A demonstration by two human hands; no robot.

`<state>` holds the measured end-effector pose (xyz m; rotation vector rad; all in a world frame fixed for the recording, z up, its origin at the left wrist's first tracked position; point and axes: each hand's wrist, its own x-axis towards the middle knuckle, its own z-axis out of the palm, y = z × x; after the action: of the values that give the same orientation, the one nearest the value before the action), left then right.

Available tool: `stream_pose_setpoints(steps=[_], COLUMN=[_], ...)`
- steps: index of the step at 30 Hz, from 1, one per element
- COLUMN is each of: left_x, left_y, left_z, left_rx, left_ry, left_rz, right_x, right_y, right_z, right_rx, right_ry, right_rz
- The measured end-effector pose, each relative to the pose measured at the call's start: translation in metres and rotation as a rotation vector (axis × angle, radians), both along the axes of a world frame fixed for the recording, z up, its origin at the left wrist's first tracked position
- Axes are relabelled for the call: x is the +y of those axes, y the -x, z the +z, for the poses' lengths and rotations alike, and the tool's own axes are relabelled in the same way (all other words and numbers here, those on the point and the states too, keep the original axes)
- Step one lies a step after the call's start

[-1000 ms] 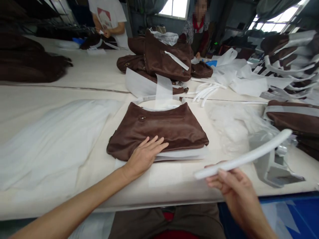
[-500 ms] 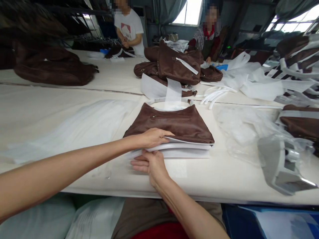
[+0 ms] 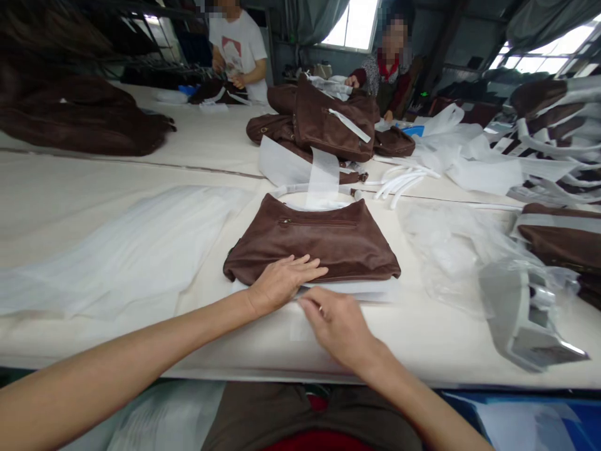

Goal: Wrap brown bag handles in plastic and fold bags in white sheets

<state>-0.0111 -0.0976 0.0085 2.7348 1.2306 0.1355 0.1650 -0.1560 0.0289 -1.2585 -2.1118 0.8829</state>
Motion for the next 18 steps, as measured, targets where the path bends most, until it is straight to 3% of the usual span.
stream_pose_setpoints(steps=[2,4,7,11,18], left_x=[-0.003,-0.008,-0.016,-0.023,-0.021], left_y=[0.0,0.001,0.001,0.001,0.019], left_z=[-0.006,-0.014,-0.028,-0.034,-0.014], left_rx=[0.001,-0.011,-0.026,-0.038,-0.058], left_ry=[-0.086,-0.177,-0.303,-0.335,-0.205], left_rz=[-0.029,-0.053,-0.067,-0.075,-0.089], right_x=[0.017,0.036,0.05,0.046,0.046], right_y=[-0.029,-0.05,-0.067,-0.082,-0.083], right_z=[0.011,0.007,-0.024,-0.063,-0.069], right_rx=[-0.207,-0.421,-0.6,-0.614,-0.551], right_ry=[-0.412,-0.61,-0.67,-0.718,-0.821], right_rz=[0.041,0.11,0.26,0.284,0.274])
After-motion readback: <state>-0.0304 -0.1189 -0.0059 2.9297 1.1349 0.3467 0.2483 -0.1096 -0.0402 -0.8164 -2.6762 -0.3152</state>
